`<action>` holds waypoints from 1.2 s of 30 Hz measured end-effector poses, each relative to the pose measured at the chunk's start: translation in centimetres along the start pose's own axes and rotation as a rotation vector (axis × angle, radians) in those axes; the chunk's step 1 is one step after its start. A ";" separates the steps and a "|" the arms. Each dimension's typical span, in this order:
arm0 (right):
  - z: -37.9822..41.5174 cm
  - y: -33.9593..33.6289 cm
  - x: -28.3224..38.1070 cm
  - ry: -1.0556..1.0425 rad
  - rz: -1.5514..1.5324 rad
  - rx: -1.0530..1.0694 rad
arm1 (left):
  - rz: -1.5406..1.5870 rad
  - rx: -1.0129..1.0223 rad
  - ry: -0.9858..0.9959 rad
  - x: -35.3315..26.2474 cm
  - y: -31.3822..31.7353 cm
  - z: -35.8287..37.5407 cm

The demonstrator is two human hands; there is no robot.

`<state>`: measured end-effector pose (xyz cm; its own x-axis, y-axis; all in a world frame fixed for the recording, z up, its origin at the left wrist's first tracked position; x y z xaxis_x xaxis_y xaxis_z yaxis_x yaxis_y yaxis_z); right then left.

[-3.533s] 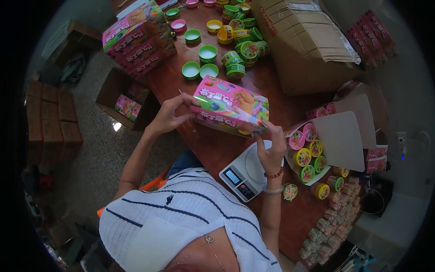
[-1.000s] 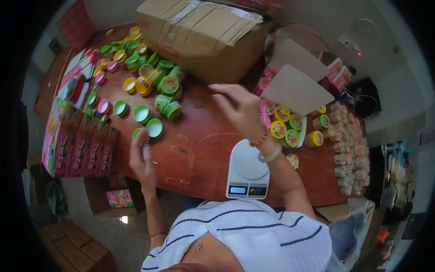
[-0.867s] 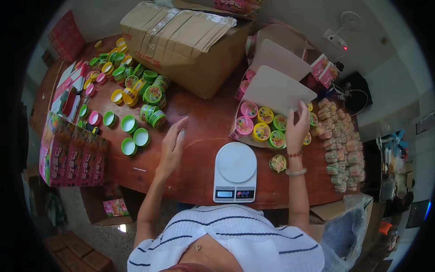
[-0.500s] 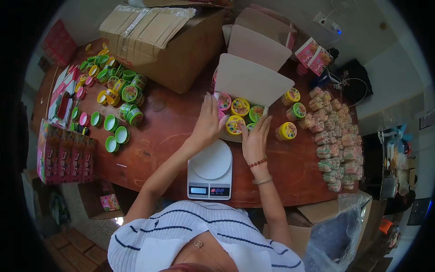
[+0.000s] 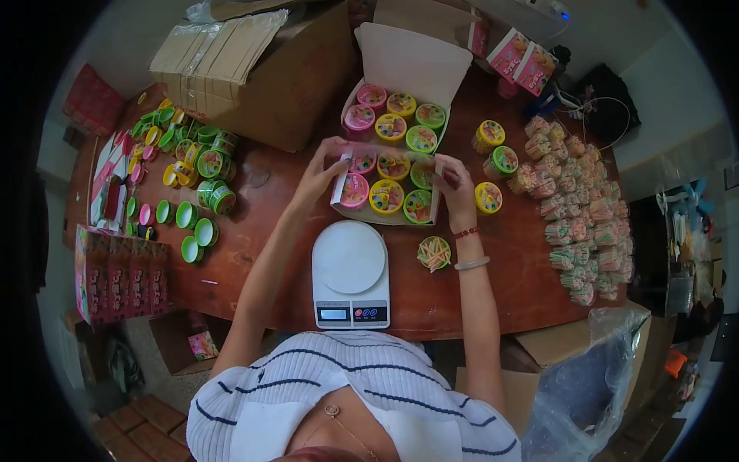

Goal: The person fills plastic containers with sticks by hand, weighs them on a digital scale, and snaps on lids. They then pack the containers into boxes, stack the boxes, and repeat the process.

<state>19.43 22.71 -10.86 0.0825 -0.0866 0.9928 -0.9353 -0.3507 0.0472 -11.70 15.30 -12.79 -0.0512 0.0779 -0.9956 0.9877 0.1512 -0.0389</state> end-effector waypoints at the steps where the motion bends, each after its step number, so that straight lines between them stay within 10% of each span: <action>1: 0.6 -0.3 -0.4 -0.089 -0.096 0.014 | 0.120 0.002 -0.052 0.6 -0.4 0.4; 4: 4.9 0.1 2.2 -0.288 0.599 -0.085 | -0.210 0.090 0.089 -2.4 -2.7 3.9; 10: 12.0 2.3 5.6 0.082 0.256 0.068 | -0.087 0.289 -0.115 -7.6 -2.3 9.6; 20: 10.0 1.8 4.5 -0.605 0.822 -0.071 | -0.336 0.066 0.206 -5.7 -2.4 8.6; 36: 10.1 1.4 3.8 -0.489 0.612 -0.041 | -0.376 0.028 0.210 -5.6 -1.7 8.5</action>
<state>21.90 12.43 -8.11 -0.3181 -0.6578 0.6828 -0.8747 -0.0741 -0.4789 -11.83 6.27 -7.82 -0.4345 0.2219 -0.8729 0.8980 0.1804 -0.4012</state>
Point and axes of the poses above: each hand's wrist, its own z-axis away from the middle knuckle, its own y-axis out of the palm, x = y × z, the point moved 1 cm from there along -z, towards the middle knuckle, and after that the axes turned 4 degrees about -y, right-handed, at the moved point
